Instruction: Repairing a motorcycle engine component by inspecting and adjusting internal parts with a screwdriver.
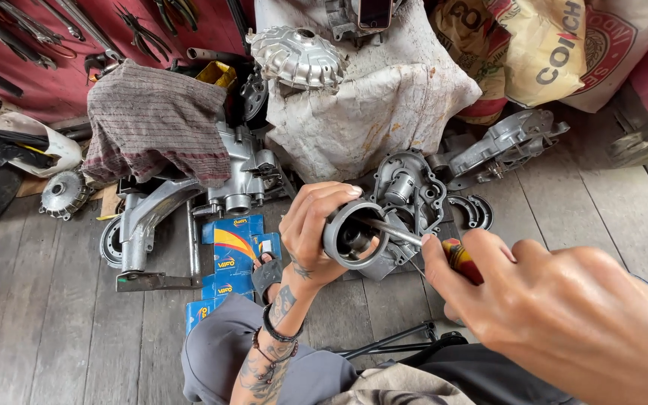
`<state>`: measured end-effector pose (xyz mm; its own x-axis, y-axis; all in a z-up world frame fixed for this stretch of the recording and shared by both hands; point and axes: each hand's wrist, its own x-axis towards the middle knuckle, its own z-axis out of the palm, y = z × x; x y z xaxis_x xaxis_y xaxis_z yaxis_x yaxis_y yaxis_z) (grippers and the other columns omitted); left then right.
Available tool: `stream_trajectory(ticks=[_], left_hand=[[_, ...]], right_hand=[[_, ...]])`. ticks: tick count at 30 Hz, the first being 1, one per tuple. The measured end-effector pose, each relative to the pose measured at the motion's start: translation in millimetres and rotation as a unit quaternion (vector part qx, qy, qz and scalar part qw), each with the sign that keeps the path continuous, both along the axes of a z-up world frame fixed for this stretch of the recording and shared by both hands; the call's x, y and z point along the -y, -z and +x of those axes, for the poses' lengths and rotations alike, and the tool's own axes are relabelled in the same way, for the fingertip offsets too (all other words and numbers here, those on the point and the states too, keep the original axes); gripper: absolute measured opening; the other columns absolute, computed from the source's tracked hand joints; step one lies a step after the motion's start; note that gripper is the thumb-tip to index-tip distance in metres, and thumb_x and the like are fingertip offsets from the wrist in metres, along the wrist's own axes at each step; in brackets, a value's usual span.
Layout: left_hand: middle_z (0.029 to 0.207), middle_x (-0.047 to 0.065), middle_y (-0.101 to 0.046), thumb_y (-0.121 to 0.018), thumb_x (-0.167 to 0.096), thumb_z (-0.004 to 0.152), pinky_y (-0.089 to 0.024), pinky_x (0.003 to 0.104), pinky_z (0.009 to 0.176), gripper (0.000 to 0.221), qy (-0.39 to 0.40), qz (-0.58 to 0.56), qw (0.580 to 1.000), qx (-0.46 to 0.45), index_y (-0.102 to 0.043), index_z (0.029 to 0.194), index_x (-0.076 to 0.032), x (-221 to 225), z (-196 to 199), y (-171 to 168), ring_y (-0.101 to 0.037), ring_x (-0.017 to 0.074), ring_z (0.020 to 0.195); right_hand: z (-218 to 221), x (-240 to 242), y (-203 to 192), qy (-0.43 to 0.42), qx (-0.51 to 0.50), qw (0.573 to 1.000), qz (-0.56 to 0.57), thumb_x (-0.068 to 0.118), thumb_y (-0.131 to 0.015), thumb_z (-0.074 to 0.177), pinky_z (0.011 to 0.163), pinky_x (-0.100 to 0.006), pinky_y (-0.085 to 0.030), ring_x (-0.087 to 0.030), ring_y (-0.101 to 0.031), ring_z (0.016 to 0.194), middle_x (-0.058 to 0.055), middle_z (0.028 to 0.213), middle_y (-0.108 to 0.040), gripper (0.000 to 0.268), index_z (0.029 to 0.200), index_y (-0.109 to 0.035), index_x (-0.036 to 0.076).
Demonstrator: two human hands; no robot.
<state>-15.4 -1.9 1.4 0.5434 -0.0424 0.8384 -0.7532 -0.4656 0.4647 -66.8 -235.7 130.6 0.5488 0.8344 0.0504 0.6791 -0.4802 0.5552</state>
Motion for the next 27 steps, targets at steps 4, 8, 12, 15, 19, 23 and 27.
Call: stream_trajectory(ticks=[4,8,12,15,19,23,27], left_hand=[[0.103,0.011,-0.073,-0.083,-0.019,0.075,-0.061,0.037,0.083,0.041,0.001,0.016,1.0,0.003,-0.063,0.106,-0.001,3,1,-1,-0.071,0.0273,0.091],[0.104,0.01,-0.073,-0.083,-0.02,0.076,-0.061,0.038,0.085,0.041,0.003,0.031,1.0,-0.004,-0.064,0.107,-0.001,4,0,1,-0.071,0.0276,0.093],[0.103,0.01,-0.073,-0.083,-0.018,0.074,-0.061,0.037,0.083,0.041,0.018,0.036,0.999,-0.014,-0.063,0.106,-0.002,3,0,0,-0.071,0.0268,0.091],[0.102,0.01,-0.072,-0.083,-0.023,0.075,-0.06,0.037,0.082,0.043,0.047,0.046,0.998,-0.024,-0.064,0.107,-0.001,3,2,2,-0.071,0.0269,0.09],[0.098,0.011,-0.073,-0.083,-0.022,0.073,-0.06,0.038,0.083,0.043,0.102,0.024,0.994,-0.035,-0.065,0.105,-0.001,3,2,-1,-0.071,0.0261,0.088],[0.099,0.013,-0.072,-0.085,-0.014,0.068,-0.06,0.038,0.085,0.044,0.123,-0.002,0.991,-0.046,-0.063,0.103,0.0,2,0,0,-0.071,0.0283,0.09],[0.099,0.014,-0.072,-0.086,-0.018,0.068,-0.06,0.039,0.085,0.046,0.109,0.001,0.993,-0.037,-0.062,0.104,-0.001,-2,0,-4,-0.071,0.0287,0.091]], right_hand=[[11,8,-3,0.037,-0.098,0.994,0.012,0.047,-0.062,0.085,0.018,-0.028,-0.05,-0.007,-0.062,0.03,-0.005,0.076,-0.056,0.061,0.13,-0.056,0.006],[18,16,4,0.048,-0.142,0.988,0.044,0.057,-0.064,0.083,0.019,-0.029,-0.052,-0.007,-0.064,0.033,-0.005,0.079,-0.056,0.069,0.13,-0.056,0.006],[21,19,4,0.009,-0.099,0.993,0.057,0.054,-0.063,0.083,0.02,-0.029,-0.046,-0.007,-0.057,0.033,-0.004,0.075,-0.053,0.064,0.128,-0.06,0.009],[27,26,10,-0.031,-0.078,0.996,0.028,0.049,-0.061,0.09,0.021,-0.026,-0.044,-0.006,-0.055,0.033,-0.008,0.08,-0.058,0.053,0.122,-0.065,0.007],[27,29,12,-0.089,-0.056,0.994,0.001,0.026,-0.059,0.087,0.019,-0.022,-0.045,-0.007,-0.057,0.032,-0.011,0.083,-0.062,0.045,0.127,-0.062,0.006],[6,17,10,-0.098,0.002,0.995,0.008,0.005,-0.062,0.08,0.027,-0.021,-0.039,-0.007,-0.048,0.035,-0.014,0.085,-0.063,0.044,0.123,-0.066,0.002],[-3,8,1,-0.078,0.004,0.996,0.035,0.005,-0.065,0.081,0.028,-0.022,-0.035,-0.008,-0.044,0.036,-0.008,0.074,-0.056,0.042,0.123,-0.066,0.003]])
